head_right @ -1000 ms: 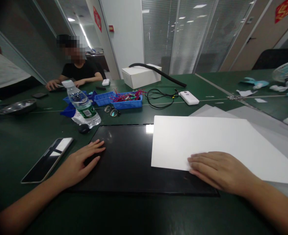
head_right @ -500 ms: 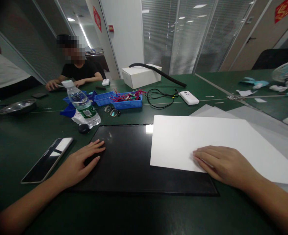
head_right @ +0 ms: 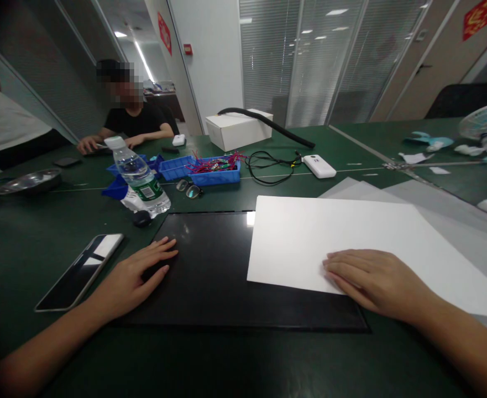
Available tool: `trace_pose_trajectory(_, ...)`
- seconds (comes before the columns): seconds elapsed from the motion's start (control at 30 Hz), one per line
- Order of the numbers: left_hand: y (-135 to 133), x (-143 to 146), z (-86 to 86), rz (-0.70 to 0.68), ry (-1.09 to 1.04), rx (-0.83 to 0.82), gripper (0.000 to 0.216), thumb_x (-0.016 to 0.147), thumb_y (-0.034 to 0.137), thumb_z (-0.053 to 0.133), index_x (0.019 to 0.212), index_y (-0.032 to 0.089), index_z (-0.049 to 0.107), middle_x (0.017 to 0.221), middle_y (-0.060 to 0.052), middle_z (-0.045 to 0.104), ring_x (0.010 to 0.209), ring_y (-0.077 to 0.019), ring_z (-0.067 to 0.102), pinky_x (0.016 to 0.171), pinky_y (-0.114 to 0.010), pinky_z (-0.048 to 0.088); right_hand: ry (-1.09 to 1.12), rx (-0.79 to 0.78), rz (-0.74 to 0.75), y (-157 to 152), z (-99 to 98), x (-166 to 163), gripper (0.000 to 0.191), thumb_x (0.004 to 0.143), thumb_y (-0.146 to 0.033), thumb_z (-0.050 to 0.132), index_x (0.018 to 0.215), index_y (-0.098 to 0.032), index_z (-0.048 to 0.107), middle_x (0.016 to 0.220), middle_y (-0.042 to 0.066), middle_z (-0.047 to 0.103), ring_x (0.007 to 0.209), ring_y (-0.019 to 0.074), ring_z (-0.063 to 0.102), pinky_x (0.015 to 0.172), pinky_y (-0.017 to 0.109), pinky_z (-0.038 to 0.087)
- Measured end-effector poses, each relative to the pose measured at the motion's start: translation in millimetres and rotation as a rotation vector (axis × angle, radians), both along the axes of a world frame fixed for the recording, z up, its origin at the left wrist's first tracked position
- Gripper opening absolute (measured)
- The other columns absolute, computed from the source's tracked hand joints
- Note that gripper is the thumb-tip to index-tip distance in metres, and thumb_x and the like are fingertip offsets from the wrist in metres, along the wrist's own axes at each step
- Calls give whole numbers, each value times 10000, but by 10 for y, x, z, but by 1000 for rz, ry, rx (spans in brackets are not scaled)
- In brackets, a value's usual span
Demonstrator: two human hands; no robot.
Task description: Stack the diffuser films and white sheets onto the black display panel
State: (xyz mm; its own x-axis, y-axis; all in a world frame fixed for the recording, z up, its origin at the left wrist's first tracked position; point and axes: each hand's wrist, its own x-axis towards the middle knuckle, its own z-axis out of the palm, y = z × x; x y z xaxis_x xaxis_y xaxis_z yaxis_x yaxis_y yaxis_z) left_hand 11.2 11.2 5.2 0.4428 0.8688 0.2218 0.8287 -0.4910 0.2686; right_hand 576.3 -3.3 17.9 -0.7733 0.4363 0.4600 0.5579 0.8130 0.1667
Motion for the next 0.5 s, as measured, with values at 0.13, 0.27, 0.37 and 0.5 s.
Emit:
trace_pose_trajectory(0.13,-6,10,18,5,-1,-4,492,1077,529,511,1375,239,774,1583,-78,652,1526,-339,563,1280,-612,439,33,-57,8,-15,6,-23,271,1069,-205,595,1288,-229,753,1305,24,739,1094,169,761,926,306,672)
trace_pose_trajectory(0.27,-8,24,30,11,9,-9,503,1079,531,502,1379,233,773,1590,-86,642,1528,-340,562,1273,-623,442,10,-144,45,-47,40,-90,348,1058,-219,580,1367,-231,740,1401,43,697,1215,191,729,975,325,669)
trace_pose_trajectory(0.37,-7,28,37,13,13,-13,514,1081,543,497,1378,229,776,1595,-90,637,1533,-347,555,1276,-628,437,-39,-191,88,-85,62,-167,440,1043,-256,614,1474,-226,695,1498,62,634,1332,226,675,1051,368,653)
trace_pose_trajectory(0.5,-7,23,37,17,16,-16,546,1088,577,483,1391,225,770,1588,-94,645,1526,-349,564,1274,-626,443,-86,-249,142,-149,62,-280,558,1036,-275,635,1591,-225,619,1610,73,526,1475,250,560,1147,384,605)
